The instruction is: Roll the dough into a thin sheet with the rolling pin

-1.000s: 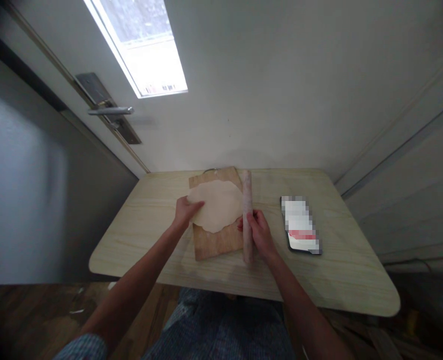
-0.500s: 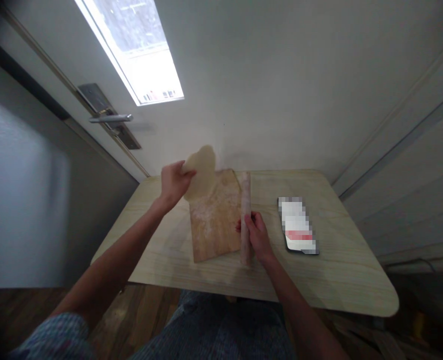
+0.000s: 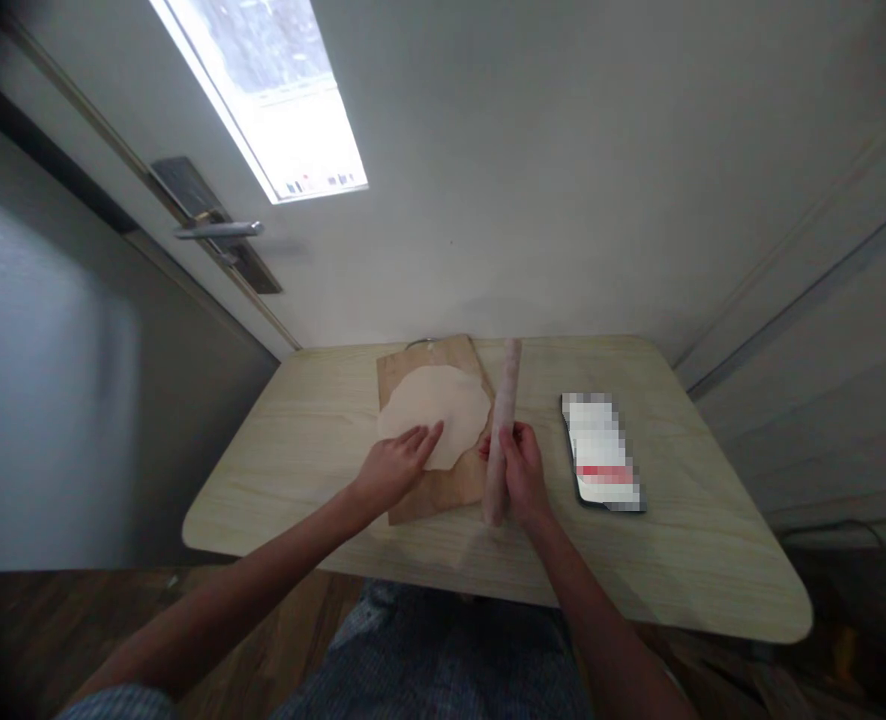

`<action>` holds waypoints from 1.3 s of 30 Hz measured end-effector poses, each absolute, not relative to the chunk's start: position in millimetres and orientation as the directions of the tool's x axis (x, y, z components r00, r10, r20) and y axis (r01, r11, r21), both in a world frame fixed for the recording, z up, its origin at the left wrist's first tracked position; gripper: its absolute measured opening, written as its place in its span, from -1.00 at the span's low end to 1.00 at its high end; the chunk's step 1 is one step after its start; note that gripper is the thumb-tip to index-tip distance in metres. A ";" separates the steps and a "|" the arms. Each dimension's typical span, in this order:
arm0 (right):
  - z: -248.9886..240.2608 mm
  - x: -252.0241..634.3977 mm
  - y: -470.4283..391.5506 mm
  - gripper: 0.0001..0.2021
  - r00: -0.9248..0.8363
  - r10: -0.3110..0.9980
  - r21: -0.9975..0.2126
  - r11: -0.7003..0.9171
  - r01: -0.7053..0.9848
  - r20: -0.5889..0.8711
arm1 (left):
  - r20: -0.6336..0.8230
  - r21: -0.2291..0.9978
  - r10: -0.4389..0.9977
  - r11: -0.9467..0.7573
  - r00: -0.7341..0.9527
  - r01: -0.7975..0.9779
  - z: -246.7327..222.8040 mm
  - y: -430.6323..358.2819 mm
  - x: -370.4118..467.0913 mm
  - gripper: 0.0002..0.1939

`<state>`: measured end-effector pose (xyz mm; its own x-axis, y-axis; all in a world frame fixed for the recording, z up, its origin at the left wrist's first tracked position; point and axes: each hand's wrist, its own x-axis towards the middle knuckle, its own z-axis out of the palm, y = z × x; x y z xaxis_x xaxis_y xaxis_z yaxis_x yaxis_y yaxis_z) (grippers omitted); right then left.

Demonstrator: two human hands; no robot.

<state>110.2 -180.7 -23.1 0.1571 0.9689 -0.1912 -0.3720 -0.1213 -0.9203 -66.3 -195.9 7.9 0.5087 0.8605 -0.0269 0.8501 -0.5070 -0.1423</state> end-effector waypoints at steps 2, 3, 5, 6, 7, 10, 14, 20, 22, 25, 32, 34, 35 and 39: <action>-22.1 109.9 -181.1 -0.62 0.161 0.967 -0.923 -0.127 -0.363 -0.197 | -0.021 -0.072 0.879 -0.477 0.477 0.876 12.1 -198.4 -68.5 -0.44; -22.0 109.9 -181.2 -0.62 0.164 0.967 -0.925 -0.126 -0.358 -0.195 | -0.020 -0.030 0.873 -0.489 0.488 0.872 15.6 -198.0 -69.1 -0.36; -22.8 110.1 -181.3 -0.61 0.171 0.967 -0.929 -0.122 -0.349 -0.191 | -0.003 0.039 0.849 -0.528 0.528 0.849 22.0 -193.7 -67.9 -0.23; -23.5 110.4 -181.3 -0.61 0.171 0.967 -0.932 -0.122 -0.342 -0.189 | 0.019 0.058 0.846 -0.533 0.532 0.844 23.4 -189.7 -65.8 -0.22; -24.3 110.7 -181.3 -0.61 0.172 0.967 -0.936 -0.121 -0.332 -0.186 | 0.055 0.064 0.856 -0.517 0.514 0.854 23.0 -184.5 -63.0 -0.25; -26.4 111.9 -181.2 -0.63 0.178 0.967 -0.948 -0.123 -0.294 -0.181 | 0.208 0.048 0.922 -0.344 0.328 0.938 10.1 -165.0 -52.7 -0.37; -26.4 111.9 -181.0 -0.63 0.192 0.965 -0.964 -0.132 -0.230 -0.178 | 0.201 0.051 0.971 -0.146 0.133 0.988 -17.1 -145.3 -45.4 -0.36; -17.6 108.8 -179.3 -0.62 0.126 0.972 -0.973 -0.177 -0.149 -0.196 | 0.231 0.061 0.961 -0.174 0.155 0.983 -29.0 -142.8 -49.2 -0.32; -13.6 108.3 -174.4 -0.62 0.058 0.971 -0.968 -0.227 -0.102 -0.234 | 0.258 0.071 0.953 -0.185 0.162 0.980 -28.7 -143.7 -49.6 -0.34; -7.5 106.6 -157.9 -0.66 -0.029 0.979 -0.979 -0.201 0.025 -0.201 | 0.282 0.090 0.947 -0.186 0.154 0.978 -27.4 -145.7 -48.1 -0.40; 4.7 93.8 -108.6 -0.86 -0.287 0.937 -0.755 0.334 0.564 0.200 | 0.305 0.137 0.933 -0.243 0.193 0.960 -19.1 -169.1 -48.8 -0.59; 3.0 89.2 -105.4 -0.82 -0.388 0.888 -0.608 0.454 0.651 0.247 | 0.305 0.177 0.926 -0.283 0.221 0.943 -14.0 -181.7 -54.1 -0.66; 0.9 87.2 -105.9 -0.80 -0.441 0.860 -0.546 0.506 0.668 0.258 | 0.304 0.204 0.925 -0.296 0.227 0.933 -10.7 -188.0 -57.7 -0.68; -9.0 82.9 -114.1 -0.76 -0.594 0.759 -0.377 0.649 0.661 0.264 | 0.387 0.278 0.908 -0.279 0.159 0.919 6.6 -200.0 -75.5 -0.74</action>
